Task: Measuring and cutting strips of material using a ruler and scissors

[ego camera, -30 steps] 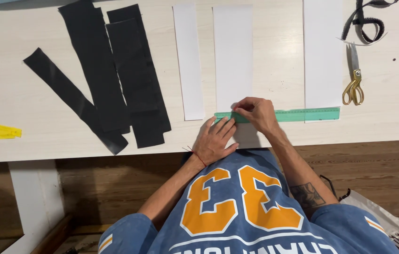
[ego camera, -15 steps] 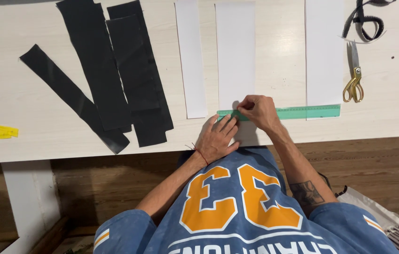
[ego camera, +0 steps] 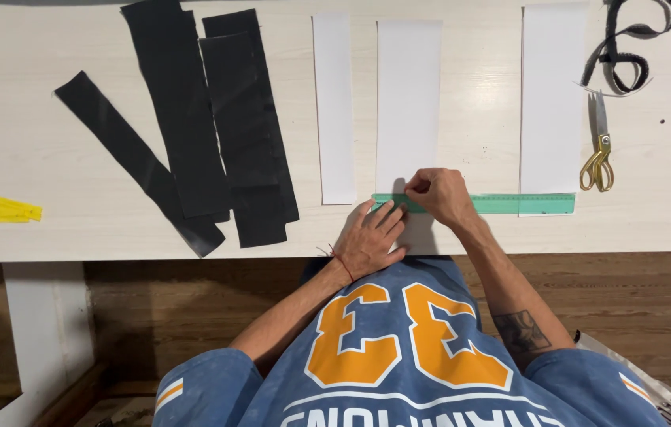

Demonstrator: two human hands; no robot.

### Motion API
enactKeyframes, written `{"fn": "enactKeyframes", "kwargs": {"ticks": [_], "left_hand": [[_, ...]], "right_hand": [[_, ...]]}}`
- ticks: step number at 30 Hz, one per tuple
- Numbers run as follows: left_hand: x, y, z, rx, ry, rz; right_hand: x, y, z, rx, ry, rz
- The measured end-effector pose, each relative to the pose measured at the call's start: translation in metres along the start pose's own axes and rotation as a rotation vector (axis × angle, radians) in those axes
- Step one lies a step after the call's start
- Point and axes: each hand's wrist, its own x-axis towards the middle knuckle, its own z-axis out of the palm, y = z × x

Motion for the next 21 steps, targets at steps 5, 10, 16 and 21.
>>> {"fn": "enactKeyframes", "kwargs": {"ticks": [5,10,16,21], "left_hand": [[0.003,0.001,-0.005,-0.001,0.014,0.005],[0.0,-0.001,0.0,-0.007,0.023,0.012],[0.0,-0.003,-0.009,-0.055,0.04,-0.016],[0.001,-0.033,0.017,0.014,0.076,-0.086]], "right_hand": [[0.003,0.002,0.003,0.034,0.044,0.008],[-0.005,0.002,-0.003,0.097,0.022,-0.027],[-0.036,0.024,-0.052,0.298,0.161,-0.047],[-0.074,0.073,-0.067,0.084,0.11,-0.031]]}}
